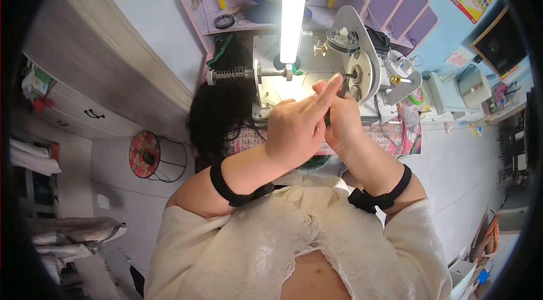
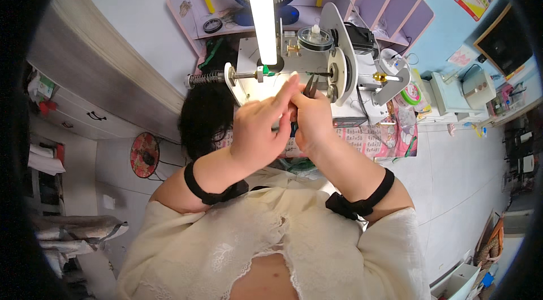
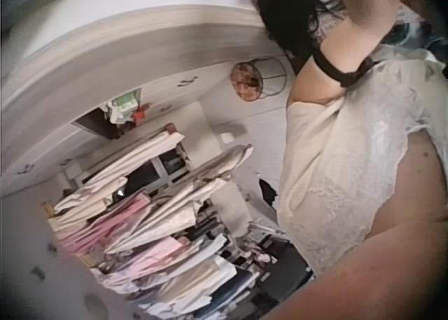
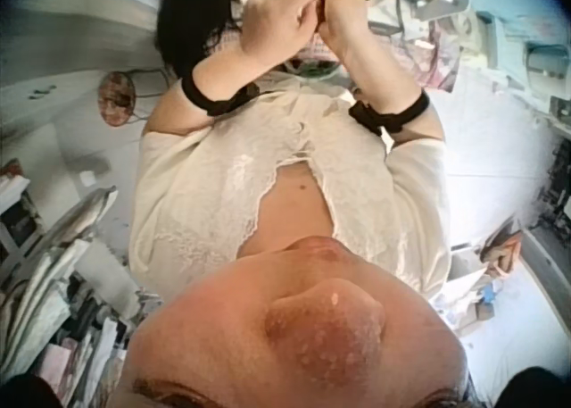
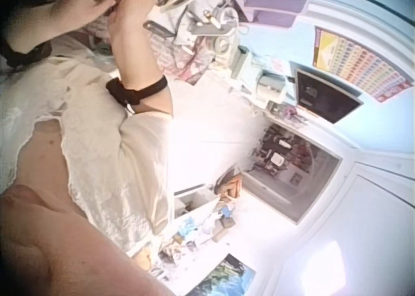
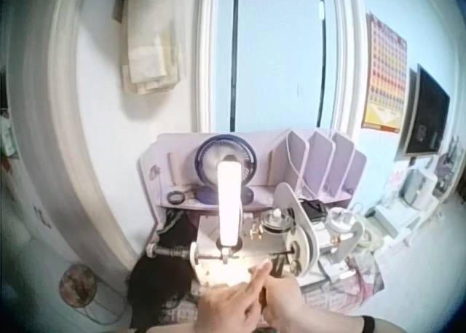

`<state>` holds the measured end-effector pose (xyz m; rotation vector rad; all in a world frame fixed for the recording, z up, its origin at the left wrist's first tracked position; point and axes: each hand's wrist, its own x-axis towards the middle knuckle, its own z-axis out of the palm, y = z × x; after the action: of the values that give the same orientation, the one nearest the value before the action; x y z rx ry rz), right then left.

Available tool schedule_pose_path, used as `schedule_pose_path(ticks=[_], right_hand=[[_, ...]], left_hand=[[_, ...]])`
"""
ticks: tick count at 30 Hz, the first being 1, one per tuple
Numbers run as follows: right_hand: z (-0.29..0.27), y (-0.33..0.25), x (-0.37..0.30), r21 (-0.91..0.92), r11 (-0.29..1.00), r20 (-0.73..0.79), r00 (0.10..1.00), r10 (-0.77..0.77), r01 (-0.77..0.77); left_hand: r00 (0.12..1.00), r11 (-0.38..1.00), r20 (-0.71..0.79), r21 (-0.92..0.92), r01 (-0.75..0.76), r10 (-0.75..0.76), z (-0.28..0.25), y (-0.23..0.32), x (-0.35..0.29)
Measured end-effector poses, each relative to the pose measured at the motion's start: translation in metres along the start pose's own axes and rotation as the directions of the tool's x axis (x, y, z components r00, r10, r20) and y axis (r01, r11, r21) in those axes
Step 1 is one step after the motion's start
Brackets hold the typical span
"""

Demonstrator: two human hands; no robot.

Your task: Operating a small tabletop winding machine and using hand tools to adjust or cut wire.

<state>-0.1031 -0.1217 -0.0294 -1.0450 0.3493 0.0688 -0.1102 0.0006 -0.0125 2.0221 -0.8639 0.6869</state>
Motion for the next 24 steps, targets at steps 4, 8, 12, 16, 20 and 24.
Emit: schedule_pose_path(ticks=[4,8,12,16,20,24], right_hand=[[0.003,0.022,0.004,0.145,0.986,-0.103,0.99,0.092,-0.077],[-0.021,0.04,0.035,0.17,0.978,-0.013,0.992,0.122,-0.118],[-0.014,0.045,0.07,0.262,0.958,-0.064,0.988,0.141,-0.12],[-0.005,0.045,0.098,0.414,0.891,0.108,0.982,0.154,-0.186],[0.002,0.045,0.11,0.428,0.883,0.123,0.98,0.156,-0.194],[0.002,0.044,0.104,0.379,0.892,0.068,0.969,0.237,-0.245]], left_hand=[[0.99,0.999,0.139,0.034,0.009,-0.014,-0.001,-0.002,-0.013],[0.993,0.976,0.111,0.219,0.016,-0.041,-0.015,-0.017,0.007],[0.949,0.894,0.247,0.442,0.069,-0.195,-0.03,-0.03,0.065],[0.733,0.871,0.556,0.48,0.104,-0.393,-0.014,-0.079,0.101],[0.609,0.957,0.74,0.254,0.142,-0.286,0.002,-0.101,0.113],[0.541,0.935,0.768,0.227,0.273,-0.344,0.006,-0.094,0.118]])
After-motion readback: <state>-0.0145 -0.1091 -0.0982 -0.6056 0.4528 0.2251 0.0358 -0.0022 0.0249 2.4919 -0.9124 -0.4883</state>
